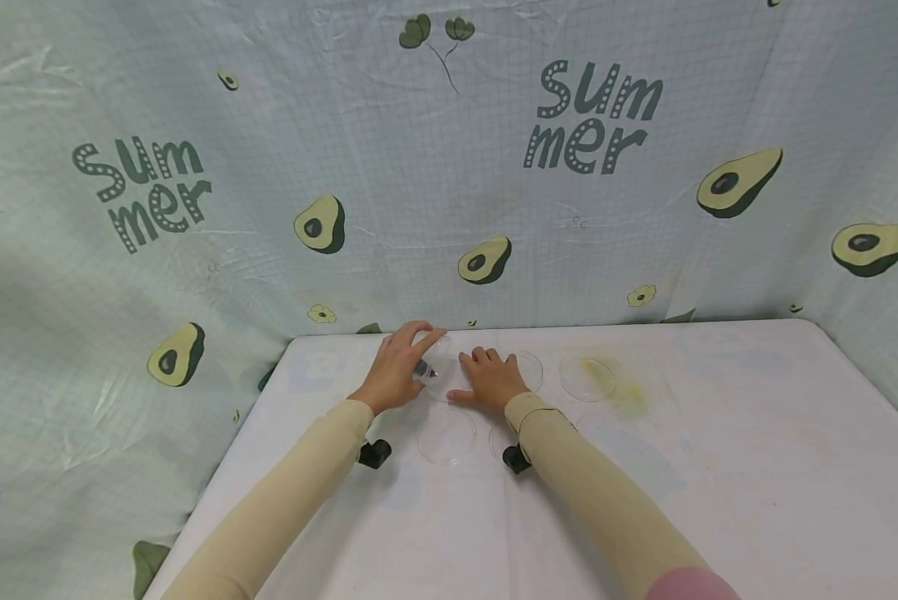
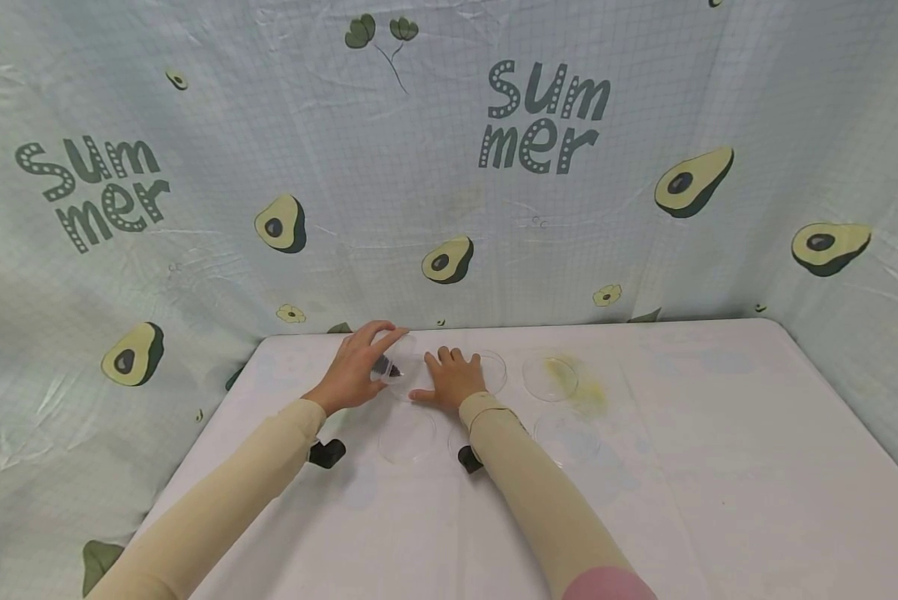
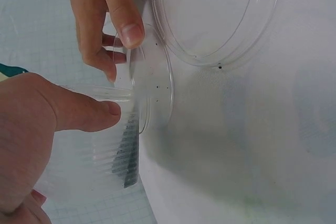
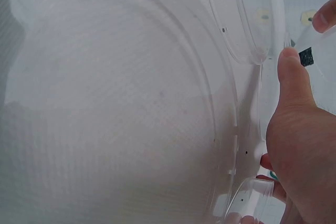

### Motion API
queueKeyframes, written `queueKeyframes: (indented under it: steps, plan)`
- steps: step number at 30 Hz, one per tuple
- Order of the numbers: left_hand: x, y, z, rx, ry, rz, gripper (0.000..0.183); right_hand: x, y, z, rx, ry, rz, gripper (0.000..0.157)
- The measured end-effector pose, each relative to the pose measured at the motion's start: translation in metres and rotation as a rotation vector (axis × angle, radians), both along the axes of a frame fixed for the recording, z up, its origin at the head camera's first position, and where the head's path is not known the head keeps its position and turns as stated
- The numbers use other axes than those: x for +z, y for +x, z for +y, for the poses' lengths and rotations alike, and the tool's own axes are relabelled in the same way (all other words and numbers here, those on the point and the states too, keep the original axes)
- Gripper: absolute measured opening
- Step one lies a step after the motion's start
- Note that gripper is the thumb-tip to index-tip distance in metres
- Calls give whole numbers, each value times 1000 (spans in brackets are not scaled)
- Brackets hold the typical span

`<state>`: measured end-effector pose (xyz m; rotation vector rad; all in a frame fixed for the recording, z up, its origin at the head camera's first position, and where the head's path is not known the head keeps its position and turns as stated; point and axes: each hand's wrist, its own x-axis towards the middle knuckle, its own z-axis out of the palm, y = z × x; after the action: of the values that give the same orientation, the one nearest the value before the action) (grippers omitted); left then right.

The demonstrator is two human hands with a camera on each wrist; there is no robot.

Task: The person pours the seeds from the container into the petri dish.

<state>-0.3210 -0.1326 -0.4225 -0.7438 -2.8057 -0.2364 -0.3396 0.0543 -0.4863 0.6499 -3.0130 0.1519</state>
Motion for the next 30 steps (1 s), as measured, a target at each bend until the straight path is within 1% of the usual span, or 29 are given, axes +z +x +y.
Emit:
queueKeyframes:
  steps: [6,13,21,30]
  plan:
    - [0,0,0,-6,-5,3,90,0,0,0,-1,5,-16,82]
    - [0,-1,2,-6,-17,9,90,-1,-1,0,0,-2,-3,82]
    - [1,-1,3,-3,-25,7,89,0,-1,0,-2,-10,-18,82]
    - [2,-3,4,-16,-35,15,88,2,-1,0,-6,5,-23,82]
